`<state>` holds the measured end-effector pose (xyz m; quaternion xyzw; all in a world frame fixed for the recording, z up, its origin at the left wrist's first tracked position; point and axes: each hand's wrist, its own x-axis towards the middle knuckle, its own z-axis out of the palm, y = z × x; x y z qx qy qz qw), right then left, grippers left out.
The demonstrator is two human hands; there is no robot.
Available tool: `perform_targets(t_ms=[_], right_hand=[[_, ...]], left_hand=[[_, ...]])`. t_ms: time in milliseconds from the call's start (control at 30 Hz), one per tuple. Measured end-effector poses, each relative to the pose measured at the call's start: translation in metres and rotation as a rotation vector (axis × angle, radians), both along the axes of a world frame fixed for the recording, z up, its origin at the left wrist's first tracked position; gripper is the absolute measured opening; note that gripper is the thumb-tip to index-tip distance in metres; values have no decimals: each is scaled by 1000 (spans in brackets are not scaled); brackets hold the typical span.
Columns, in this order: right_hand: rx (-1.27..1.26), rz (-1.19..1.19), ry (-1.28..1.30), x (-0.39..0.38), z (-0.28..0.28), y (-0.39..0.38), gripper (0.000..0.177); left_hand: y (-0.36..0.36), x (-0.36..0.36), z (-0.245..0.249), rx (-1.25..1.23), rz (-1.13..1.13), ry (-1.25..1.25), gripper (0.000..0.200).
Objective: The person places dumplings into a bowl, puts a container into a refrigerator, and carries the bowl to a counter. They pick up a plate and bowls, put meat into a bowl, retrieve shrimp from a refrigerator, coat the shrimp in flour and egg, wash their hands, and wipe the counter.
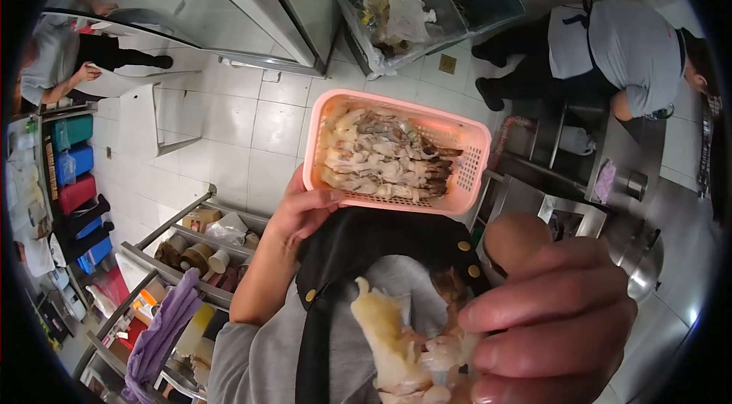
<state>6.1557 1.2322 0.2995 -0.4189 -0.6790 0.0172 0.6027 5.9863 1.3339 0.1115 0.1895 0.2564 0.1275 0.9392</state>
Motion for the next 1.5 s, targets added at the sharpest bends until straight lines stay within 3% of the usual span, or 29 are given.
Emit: perform_targets(t_ms=[133,167,267,400,433,500,567,633,867,967,1067,1133,1200,1267,1333,1433,1500], right_hand=[[0,-315,202,-29,16,13,20],[-240,-167,3,-15,20,2,16],[-377,-92,-153,-31,-4,15,16],[-831,-81,-16,-33,-53,28,20],[-987,-61,-152,-21,-73,28,19],[-913,-75,-287,-9,-108,21,22],[-839,-93,-418,-14,-109,21,25],[-995,-205,-228,-23,-94,23,24],[-968,-304,-249,-28,-106,8,24],[-1127,-297,-232,-34,-107,3,28],[-843,-338,-534,-55,-135,7,35],[-1019,-330,-427,-56,-158,10,38],[-903,-350,-435,-53,-167,11,28],[-1222,-359,-198,-50,-167,8,21],[-1111,-352,-171,-40,-186,-1,14],[-1194,-263,318,-24,-186,-2,10],[-1158,-238,474,-3,-168,1,11]], left_hand=[[2,-15,-2,-12,-12,-15,61],[0,-17,-1,-11,10,-14,61],[1,-45,-4,-15,28,-93,61],[-3,-56,-19,-54,57,-168,62],[-2,-55,-17,-55,56,-183,62],[-3,-62,-26,-35,78,-186,62],[-2,-68,-36,-18,95,-188,61],[1,-73,-43,68,74,-145,69],[6,-77,-63,-55,76,-282,62],[6,-78,-73,-159,82,-343,64],[5,-76,-78,-181,64,-357,64],[4,-75,-79,-131,37,-331,63],[5,-75,-81,-76,18,-302,63],[2,-72,-82,18,5,-237,61],[-2,-67,-81,20,-24,-218,60],[-1,-61,-86,-34,-15,-197,59],[-1,-55,-94,-45,-17,-193,58]])
